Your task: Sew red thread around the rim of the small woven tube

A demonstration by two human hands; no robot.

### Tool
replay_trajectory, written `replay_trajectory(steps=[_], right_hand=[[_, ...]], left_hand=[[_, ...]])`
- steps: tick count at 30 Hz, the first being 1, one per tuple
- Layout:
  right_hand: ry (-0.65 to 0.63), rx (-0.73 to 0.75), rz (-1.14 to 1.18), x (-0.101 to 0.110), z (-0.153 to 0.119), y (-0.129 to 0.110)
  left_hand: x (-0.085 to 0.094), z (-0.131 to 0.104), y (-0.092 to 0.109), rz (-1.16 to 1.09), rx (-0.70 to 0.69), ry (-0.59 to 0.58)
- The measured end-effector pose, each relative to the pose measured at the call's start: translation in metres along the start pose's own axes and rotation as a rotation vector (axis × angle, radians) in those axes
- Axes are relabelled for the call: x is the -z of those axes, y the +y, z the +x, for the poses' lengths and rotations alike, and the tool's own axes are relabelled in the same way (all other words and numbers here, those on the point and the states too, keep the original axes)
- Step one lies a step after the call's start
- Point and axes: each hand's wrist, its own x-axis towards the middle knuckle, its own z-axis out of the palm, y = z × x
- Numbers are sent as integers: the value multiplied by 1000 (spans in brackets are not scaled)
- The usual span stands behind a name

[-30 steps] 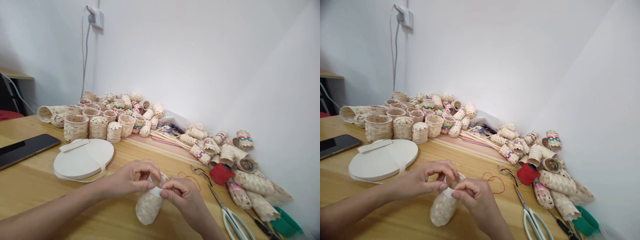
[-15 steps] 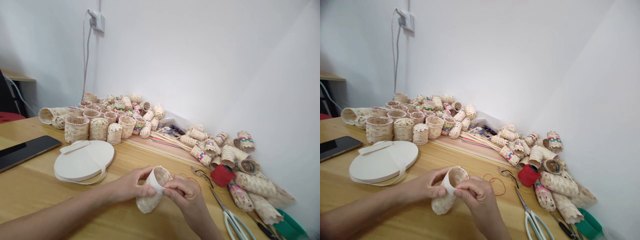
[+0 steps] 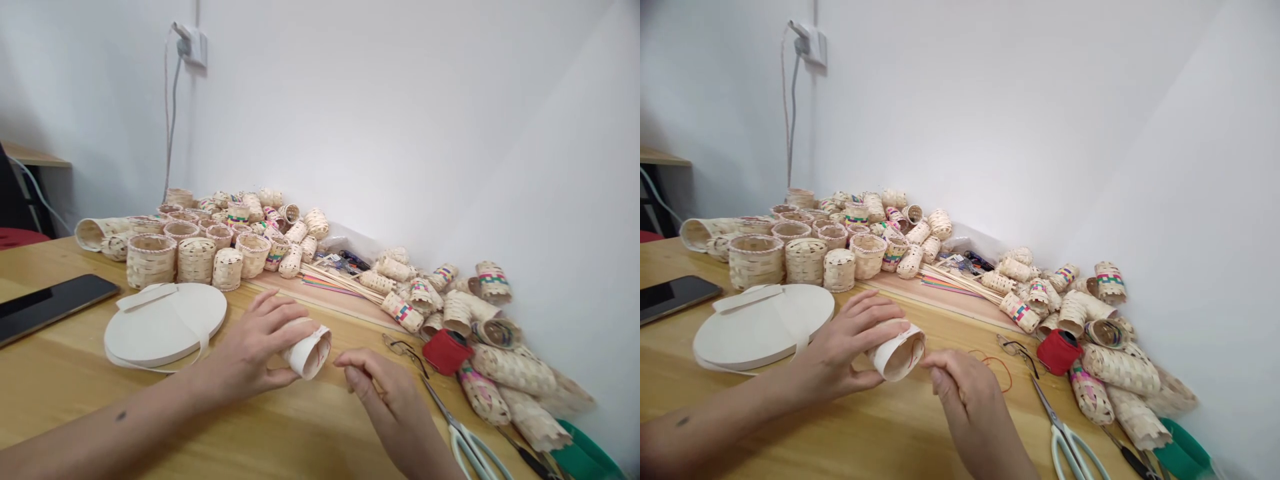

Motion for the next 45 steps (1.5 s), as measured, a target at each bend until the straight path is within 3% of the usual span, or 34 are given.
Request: replay_trajectory(steps=[3,7,18,33,40,45], right_hand=[[-17,131,-15,-3,3,3],[59,219,-102,-6,5,7],[71,262,-162,-9,4,8],[-6,269,-210,-12,5,9],[-6,306,-173,-10,4,8],[-9,283,-110,-8,2,5]], left_hand=[[-2,-1,-1,32,-39,2],[-3,-1,-2,17,-69,21],[-3,-2,0,30,-120,-26],[-5,-2,1,34,-154,-41],[-4,-3,6,-211,54,-205],[-5,-6,6,-431,203,-254]])
